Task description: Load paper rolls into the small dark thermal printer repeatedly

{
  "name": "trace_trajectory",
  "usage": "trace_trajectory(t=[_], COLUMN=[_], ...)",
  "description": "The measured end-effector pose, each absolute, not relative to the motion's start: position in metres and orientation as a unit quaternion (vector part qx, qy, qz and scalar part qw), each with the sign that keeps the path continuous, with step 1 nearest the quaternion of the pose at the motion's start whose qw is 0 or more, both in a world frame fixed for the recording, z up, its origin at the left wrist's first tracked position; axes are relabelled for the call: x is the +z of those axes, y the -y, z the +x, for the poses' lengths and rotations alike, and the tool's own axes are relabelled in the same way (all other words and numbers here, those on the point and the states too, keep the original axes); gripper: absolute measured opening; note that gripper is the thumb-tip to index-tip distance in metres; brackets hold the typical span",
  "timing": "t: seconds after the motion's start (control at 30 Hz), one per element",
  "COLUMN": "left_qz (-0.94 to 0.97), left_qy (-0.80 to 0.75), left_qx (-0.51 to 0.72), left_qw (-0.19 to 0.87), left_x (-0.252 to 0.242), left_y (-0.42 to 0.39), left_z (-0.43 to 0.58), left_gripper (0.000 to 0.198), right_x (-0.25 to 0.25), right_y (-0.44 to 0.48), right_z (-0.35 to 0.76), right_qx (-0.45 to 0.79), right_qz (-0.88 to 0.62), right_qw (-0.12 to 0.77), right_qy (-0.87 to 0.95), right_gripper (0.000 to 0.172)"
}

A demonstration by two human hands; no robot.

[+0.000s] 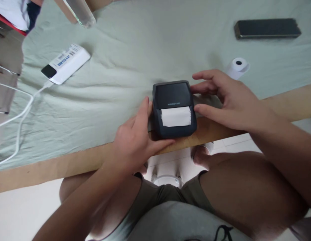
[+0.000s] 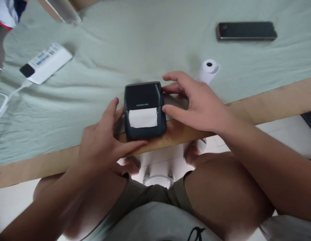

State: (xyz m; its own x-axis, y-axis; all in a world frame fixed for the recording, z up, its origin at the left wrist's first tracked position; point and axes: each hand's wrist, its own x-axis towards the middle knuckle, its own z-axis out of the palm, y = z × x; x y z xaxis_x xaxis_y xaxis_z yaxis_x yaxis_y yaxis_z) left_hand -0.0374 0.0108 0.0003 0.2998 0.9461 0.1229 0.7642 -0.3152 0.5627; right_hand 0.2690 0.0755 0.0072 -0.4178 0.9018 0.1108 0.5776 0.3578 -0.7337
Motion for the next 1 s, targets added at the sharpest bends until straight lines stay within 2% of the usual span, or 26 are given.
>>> trace_trajectory(t=[0.23,0.57,0.67,0.83,1.0], left_qz=[0.744,0.756,0.764,0.778,0.807], left_qy=[-0.612,-0.595,-0.575,-0.535,-0.496], left_qx=[0.159,0.186,0.214,0.271,0.285], left_qw=[0.217,0.197,0.199,0.187,0.146], left_x=[0.013,0.007,0.001,-0.01,-0.014], left_y=[-0.02,-0.013,-0.01,-0.01,-0.011], left_z=[-0.03,-0.03,-0.033,-0.035,-0.032], left_gripper=[0.113,0.107,0.106,0.115,0.111], right_x=[0.008,0.012,0.01,0.009,0.016], right_y=[-0.069,-0.066,-0.071,-0.078,-0.075], right_z=[0.265,0.254,0.256,0.256,0.242], right_qx=[0.338,0.352,0.357,0.308,0.34], right_qz=[-0.477,-0.523,-0.523,-0.507,-0.474], right_qw=[0.288,0.3,0.322,0.347,0.377], right_qy=[0.759,0.716,0.704,0.726,0.719], right_gripper=[0.074,0.077,0.071,0.063,0.039])
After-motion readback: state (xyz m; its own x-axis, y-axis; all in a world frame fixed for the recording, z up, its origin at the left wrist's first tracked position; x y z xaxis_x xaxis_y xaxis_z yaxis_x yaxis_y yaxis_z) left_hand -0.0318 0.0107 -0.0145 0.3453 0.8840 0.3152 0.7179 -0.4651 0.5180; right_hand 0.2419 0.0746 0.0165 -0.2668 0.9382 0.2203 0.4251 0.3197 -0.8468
